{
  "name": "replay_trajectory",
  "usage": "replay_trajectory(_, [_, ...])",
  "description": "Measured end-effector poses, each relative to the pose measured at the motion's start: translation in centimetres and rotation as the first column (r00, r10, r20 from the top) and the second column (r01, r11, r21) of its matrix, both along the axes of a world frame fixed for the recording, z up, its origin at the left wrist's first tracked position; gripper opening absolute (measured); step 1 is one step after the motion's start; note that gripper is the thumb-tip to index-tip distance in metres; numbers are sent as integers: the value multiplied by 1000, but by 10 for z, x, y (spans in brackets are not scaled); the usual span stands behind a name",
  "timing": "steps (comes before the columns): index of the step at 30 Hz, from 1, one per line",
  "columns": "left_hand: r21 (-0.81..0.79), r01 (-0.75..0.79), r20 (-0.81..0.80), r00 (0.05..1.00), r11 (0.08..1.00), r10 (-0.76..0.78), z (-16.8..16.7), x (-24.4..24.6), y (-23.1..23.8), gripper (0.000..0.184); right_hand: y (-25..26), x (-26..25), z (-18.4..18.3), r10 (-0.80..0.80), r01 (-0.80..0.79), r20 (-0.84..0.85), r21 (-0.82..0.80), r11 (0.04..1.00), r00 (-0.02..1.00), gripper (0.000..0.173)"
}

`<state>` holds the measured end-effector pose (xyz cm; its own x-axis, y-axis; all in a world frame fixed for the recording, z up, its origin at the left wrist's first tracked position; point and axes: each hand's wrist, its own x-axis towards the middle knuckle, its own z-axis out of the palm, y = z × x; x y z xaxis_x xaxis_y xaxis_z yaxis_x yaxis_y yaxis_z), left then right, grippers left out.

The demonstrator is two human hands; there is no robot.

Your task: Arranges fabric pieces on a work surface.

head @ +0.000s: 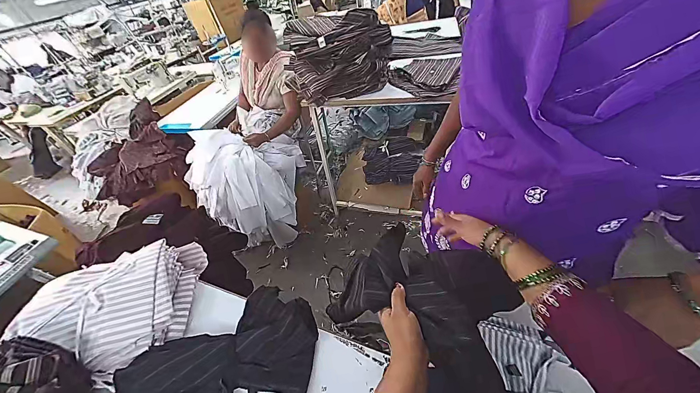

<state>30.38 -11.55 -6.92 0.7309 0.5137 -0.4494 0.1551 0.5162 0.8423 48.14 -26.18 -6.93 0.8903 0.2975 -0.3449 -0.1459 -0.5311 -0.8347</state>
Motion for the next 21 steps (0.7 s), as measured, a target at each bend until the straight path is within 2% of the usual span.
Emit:
replay_trajectory(2, [3, 8, -14, 1000, 1000, -8, 1, 0, 0, 25, -19, -13, -2, -31, 24, -45, -145, 989, 999, 61])
replay_trajectory(8, [20, 14, -21, 1000, 1000, -13, 2, -1, -1, 25, -53, -28, -33, 9, 3, 26, -413, 911, 1000, 66])
replay_trajectory(13, [24, 20, -17, 1000, 999, -20, 3, -2, -2, 24, -45, -36, -24, 25, 34, 111, -500, 866, 993, 67])
replay_trajectory(21, [34, 23, -29, 999, 999, -22, 3, -2, -2, 25, -46, -38, -24, 40, 31, 128, -507, 861, 991, 67])
